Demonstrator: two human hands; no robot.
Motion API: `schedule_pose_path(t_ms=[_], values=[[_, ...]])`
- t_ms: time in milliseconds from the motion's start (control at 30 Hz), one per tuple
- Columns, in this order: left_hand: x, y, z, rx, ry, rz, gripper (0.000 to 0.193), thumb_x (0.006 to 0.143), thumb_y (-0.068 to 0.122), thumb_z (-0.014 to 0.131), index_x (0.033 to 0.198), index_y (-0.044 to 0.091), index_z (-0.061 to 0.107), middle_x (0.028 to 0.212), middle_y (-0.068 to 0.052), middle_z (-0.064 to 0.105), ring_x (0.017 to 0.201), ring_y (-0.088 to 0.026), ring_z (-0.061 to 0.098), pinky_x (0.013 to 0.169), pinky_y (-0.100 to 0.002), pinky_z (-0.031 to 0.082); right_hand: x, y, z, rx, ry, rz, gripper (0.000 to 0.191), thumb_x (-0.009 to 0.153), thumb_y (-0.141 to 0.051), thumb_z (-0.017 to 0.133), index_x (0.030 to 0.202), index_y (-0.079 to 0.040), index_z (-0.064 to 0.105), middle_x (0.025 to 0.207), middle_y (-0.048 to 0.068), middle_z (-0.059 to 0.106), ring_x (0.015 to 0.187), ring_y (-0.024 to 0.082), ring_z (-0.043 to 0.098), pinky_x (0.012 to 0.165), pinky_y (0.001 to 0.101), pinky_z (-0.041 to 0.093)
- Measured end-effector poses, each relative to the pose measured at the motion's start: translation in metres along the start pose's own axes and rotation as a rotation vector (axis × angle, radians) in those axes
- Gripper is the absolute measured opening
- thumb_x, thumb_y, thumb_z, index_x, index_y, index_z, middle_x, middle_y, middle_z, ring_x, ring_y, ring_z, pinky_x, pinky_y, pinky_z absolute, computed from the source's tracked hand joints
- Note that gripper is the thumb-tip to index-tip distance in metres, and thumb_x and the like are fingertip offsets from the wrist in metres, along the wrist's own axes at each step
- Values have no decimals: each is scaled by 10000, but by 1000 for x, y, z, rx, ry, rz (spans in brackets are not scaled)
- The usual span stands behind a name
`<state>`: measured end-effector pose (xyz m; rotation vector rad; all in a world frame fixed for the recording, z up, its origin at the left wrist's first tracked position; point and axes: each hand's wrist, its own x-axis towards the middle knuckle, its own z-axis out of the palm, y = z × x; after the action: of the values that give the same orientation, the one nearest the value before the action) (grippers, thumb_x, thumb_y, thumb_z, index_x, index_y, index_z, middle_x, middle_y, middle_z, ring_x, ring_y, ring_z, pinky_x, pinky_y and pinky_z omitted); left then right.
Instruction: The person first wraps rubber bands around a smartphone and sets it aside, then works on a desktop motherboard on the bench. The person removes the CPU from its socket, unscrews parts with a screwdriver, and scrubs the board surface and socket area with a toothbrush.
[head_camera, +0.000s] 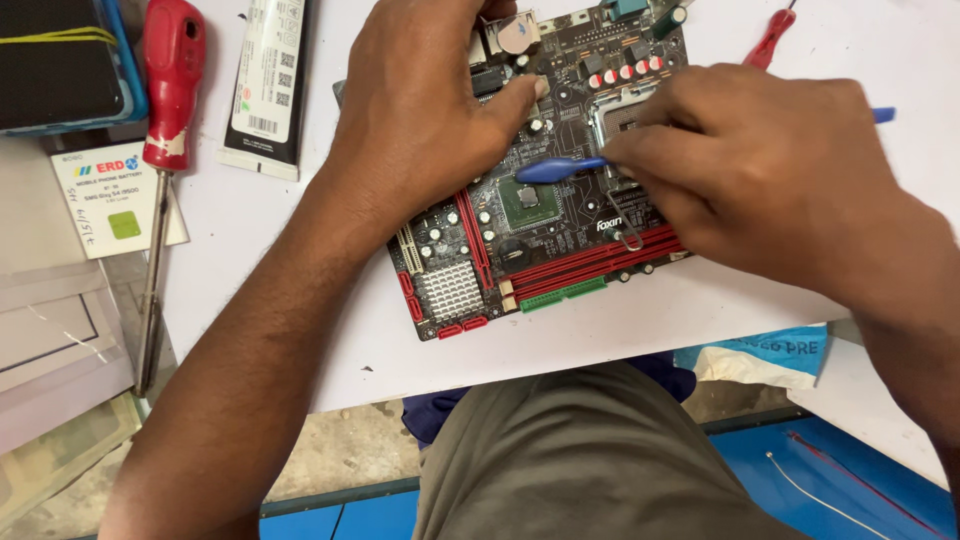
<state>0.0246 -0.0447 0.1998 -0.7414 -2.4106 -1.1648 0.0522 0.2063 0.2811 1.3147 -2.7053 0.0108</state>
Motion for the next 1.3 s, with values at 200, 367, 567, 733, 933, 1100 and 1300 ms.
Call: schedule_pose_path(t_ms=[200, 367, 567, 733, 933, 1100, 1300], values=[[2, -1, 1, 4, -22, 3, 487, 825, 218, 935, 1132, 32, 606, 1038, -122, 673, 935, -317, 673, 811, -464, 519, -13, 2, -5, -15, -31, 22, 224, 832, -120, 773, 1049, -170, 793, 905, 11, 700, 749, 203, 686, 492, 340, 456], [5, 0, -3, 20, -107, -77, 565, 737, 290, 992, 1078, 34, 622, 986, -122, 670, 875, -306, 670, 759, -469, 512, -17, -2, -10, 135, 70, 45, 302, 803, 14, 735, 1098, -51, 733, 974, 108, 701, 795, 270, 689, 553, 366, 503], [2, 2, 0, 0, -18, 52, 588, 733, 293, 1004, 1101, 37, 623, 1025, -126, 668, 929, -308, 671, 798, -460, 525, -49, -9, 4, 501, 135, 335, 161, 927, 114, 690, 1060, 53, 623, 1044, 175, 669, 788, 201, 667, 653, 314, 531], [-1, 3, 3, 46, -4, -60, 580, 757, 298, 1014, 1113, 30, 642, 1028, -125, 686, 946, -318, 677, 809, -465, 526, -40, -26, -14, 1207, 195, 644, 133, 1032, 66, 529, 1132, 11, 598, 1148, 122, 666, 882, 129, 653, 730, 259, 567], [-3, 0, 7, 45, 28, -85, 556, 813, 292, 992, 1162, 36, 643, 1038, -131, 682, 949, -296, 678, 811, -466, 526, -32, -43, -31, 1452, 151, 750, 328, 950, 40, 536, 1274, 74, 575, 1175, 196, 663, 988, 225, 697, 725, 347, 634], [-4, -1, 7, 65, 30, -79, 559, 806, 302, 990, 1156, 42, 640, 1024, -124, 677, 940, -301, 665, 807, -471, 513, -67, -46, 1, 1383, 309, 589, 450, 943, -149, 681, 1306, 65, 523, 1167, 178, 633, 966, 231, 697, 770, 361, 649], [-5, -1, 7, 66, 27, -71, 559, 811, 296, 987, 1165, 47, 633, 1024, -125, 673, 954, -316, 649, 824, -484, 492, -75, -65, 13, 1050, 303, 415, 407, 1101, -271, 519, 1350, 47, 570, 1182, 181, 660, 980, 217, 715, 800, 291, 608]])
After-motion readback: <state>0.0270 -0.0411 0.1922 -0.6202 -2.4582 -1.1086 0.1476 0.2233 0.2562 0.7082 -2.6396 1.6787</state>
